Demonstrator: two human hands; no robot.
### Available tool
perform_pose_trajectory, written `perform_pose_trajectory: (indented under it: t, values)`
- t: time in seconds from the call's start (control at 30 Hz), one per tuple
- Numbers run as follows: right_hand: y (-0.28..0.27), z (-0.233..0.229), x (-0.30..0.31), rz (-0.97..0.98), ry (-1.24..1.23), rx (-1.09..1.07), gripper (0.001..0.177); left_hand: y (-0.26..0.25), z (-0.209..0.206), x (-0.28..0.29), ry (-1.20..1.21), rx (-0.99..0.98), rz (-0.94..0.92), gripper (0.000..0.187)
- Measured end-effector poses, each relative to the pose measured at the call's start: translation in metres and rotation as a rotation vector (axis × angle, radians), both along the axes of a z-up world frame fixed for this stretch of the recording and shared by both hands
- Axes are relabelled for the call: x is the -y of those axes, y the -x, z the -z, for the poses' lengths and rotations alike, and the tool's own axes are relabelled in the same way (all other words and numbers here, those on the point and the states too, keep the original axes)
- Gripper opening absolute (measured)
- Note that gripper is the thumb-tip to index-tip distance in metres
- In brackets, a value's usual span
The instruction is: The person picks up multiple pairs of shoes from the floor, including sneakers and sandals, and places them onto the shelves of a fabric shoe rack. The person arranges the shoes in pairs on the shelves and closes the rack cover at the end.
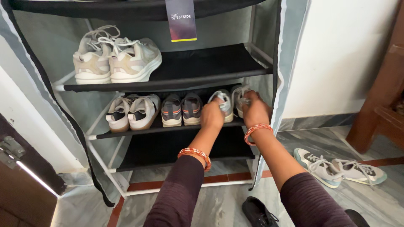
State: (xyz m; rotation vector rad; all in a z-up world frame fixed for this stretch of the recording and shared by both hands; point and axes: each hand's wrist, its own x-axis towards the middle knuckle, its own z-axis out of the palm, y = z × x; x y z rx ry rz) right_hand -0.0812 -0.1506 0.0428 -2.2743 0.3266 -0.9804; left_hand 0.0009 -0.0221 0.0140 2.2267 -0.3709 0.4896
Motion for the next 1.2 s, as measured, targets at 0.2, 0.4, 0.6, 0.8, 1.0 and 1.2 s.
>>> perform_pose_trajectory:
  t: [0.2,0.4,0.6,0.8,1.0,1.2]
  values:
    - [-0.019,0.012,0.003,-0.041,-0.028,-0.020,0.042,0.000,-0.001,0.003,0.006,-0.004,0.011,0.044]
    - [-0.023,0.009,0.013,-0.074,-0.016,-0.142,0.042,0.000,0.006,0.001,-0.051,0.065,-0.039,0.041]
    - [-0.029,0.016,-0.005,-0.013,-0.007,-0.128,0.042,-0.002,0.007,-0.011,-0.004,0.065,-0.023,0.043]
    - [-0.034,0.018,-0.004,-0.007,0.035,-0.127,0.044,0.002,0.001,-0.013,-0.006,0.013,-0.013,0.046]
    - [-0.021,0.015,-0.017,-0.016,0.213,0.141,0.059,0.015,-0.011,-0.031,0.001,0.043,0.037,0.056]
    - [-0.014,0.007,-0.065,-0.252,0.322,0.386,0.039,0.019,-0.020,-0.107,0.043,0.362,-0.126,0.058]
